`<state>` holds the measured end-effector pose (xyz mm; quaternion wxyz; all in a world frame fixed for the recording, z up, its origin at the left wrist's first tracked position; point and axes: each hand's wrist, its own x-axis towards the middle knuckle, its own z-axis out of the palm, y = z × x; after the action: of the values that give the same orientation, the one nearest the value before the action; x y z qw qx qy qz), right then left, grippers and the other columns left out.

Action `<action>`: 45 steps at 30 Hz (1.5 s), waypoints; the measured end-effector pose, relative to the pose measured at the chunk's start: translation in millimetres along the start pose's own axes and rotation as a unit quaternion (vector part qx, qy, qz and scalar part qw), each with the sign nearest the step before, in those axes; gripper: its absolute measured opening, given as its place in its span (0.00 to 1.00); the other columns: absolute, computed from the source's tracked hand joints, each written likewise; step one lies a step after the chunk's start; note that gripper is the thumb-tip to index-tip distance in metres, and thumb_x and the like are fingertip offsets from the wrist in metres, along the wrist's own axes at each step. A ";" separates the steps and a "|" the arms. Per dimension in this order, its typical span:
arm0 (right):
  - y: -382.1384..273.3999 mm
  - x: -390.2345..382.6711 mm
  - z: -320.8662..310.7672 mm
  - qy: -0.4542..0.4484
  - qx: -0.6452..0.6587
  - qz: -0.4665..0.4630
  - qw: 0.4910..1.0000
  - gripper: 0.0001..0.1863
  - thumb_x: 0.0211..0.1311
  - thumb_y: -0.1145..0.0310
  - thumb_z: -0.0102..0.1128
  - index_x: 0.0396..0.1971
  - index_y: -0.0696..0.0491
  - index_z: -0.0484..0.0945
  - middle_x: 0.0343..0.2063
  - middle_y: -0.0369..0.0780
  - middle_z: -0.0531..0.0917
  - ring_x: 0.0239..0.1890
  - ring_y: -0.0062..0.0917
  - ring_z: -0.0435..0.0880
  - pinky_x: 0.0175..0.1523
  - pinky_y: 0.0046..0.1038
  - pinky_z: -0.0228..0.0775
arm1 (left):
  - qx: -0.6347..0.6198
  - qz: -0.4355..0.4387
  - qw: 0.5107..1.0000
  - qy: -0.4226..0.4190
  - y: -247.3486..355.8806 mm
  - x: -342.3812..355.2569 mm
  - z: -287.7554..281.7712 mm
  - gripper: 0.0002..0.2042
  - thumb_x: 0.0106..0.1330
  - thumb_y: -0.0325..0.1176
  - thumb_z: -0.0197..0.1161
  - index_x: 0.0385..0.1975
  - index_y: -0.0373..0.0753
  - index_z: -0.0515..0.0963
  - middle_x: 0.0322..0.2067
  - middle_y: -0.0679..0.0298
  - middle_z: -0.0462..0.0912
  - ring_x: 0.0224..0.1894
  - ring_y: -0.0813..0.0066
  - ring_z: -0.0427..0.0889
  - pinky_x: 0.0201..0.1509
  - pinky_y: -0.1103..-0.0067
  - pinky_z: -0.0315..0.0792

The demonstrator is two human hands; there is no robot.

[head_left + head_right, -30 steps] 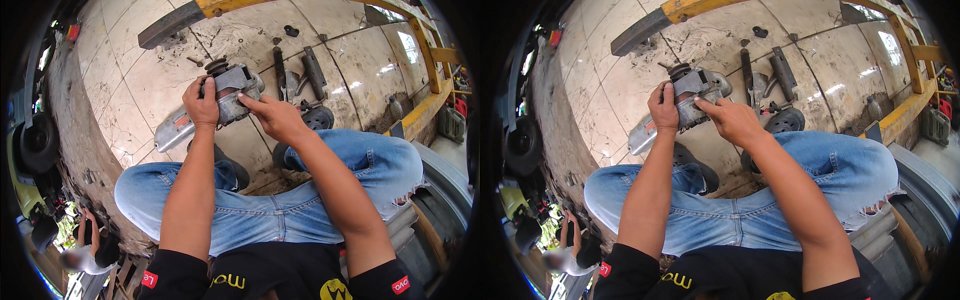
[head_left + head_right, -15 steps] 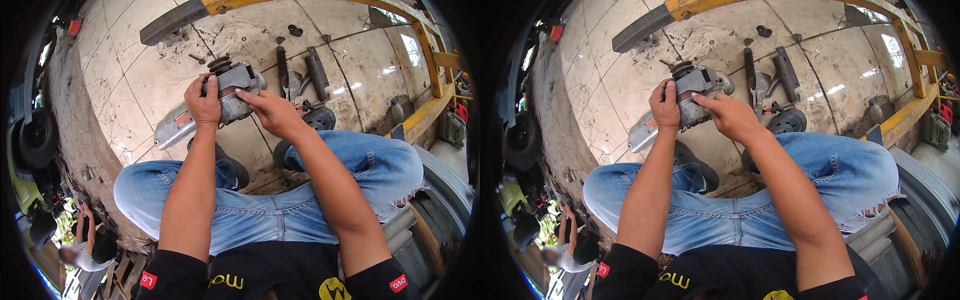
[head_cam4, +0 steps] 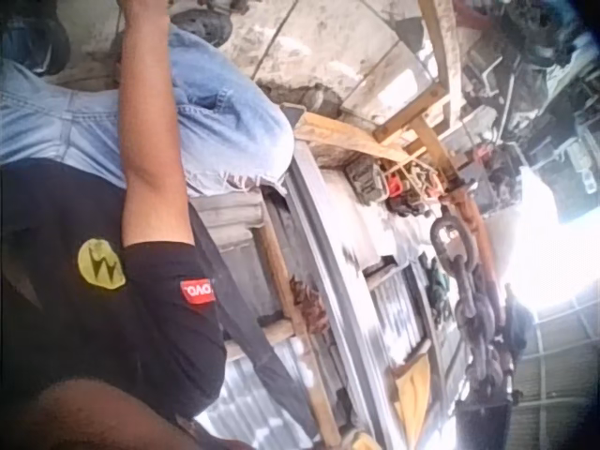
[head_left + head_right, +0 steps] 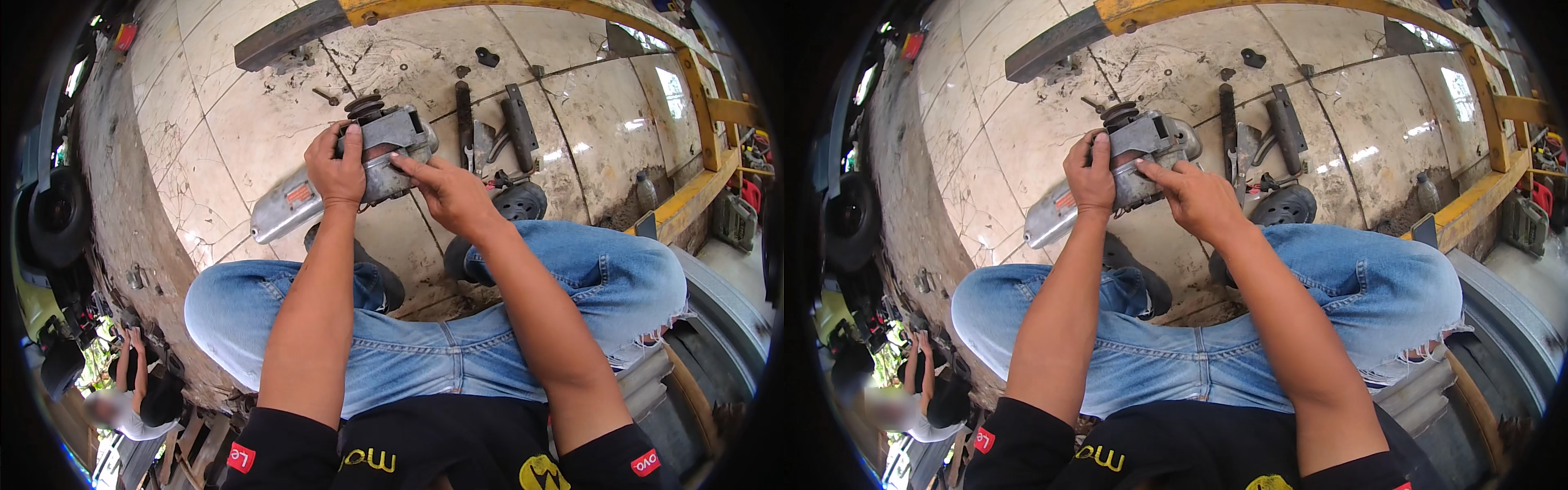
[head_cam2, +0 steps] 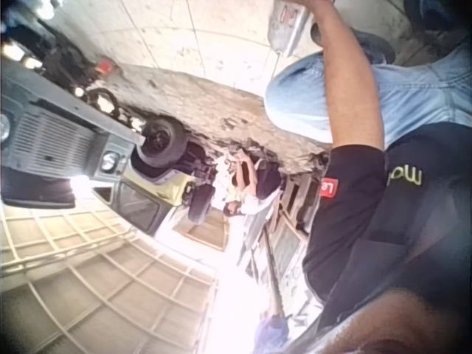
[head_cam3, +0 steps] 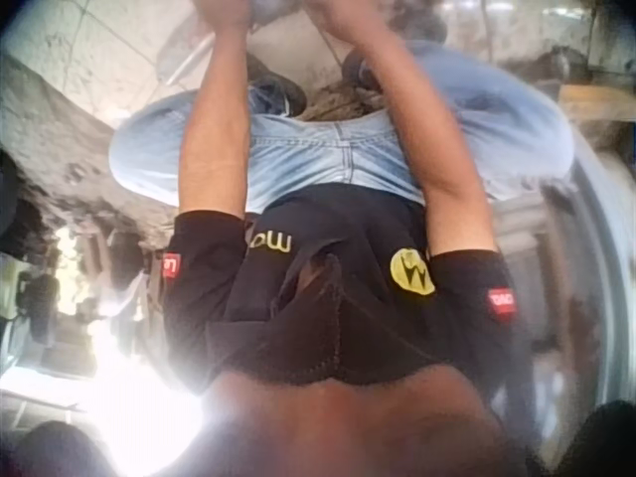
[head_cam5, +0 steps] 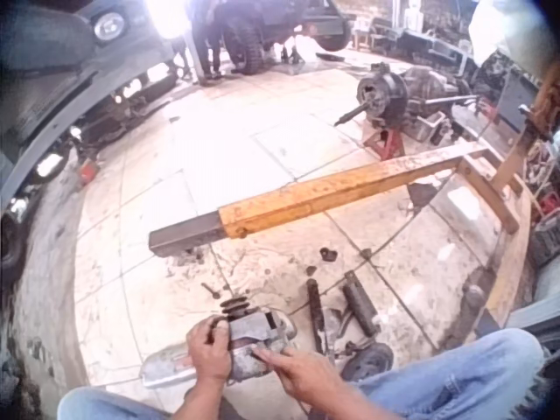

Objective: The person sits on the floor and uses a wire brush and a wrench to clean and adjust a metallic mechanical part. The person repeatedly scrubs the surface and rotates the part to access different areas.

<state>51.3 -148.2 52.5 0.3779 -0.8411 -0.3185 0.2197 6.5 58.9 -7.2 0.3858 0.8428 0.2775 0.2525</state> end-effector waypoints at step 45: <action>6.6 5.9 11.9 0.168 -0.182 -0.124 0.961 0.26 0.53 0.76 0.62 0.52 0.35 0.83 0.39 0.37 0.79 0.39 0.35 0.76 0.41 0.35 0.65 | 0.058 -0.051 0.997 0.024 9.0 -6.2 1.0 0.18 0.61 0.54 0.66 0.38 0.46 0.86 0.42 0.64 0.85 0.51 0.59 0.76 0.58 0.65 0.66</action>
<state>50.6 -141.5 39.3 0.2904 -0.8745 -0.3869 -0.0355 5.1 49.4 -2.0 0.3417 0.8423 0.3435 0.2363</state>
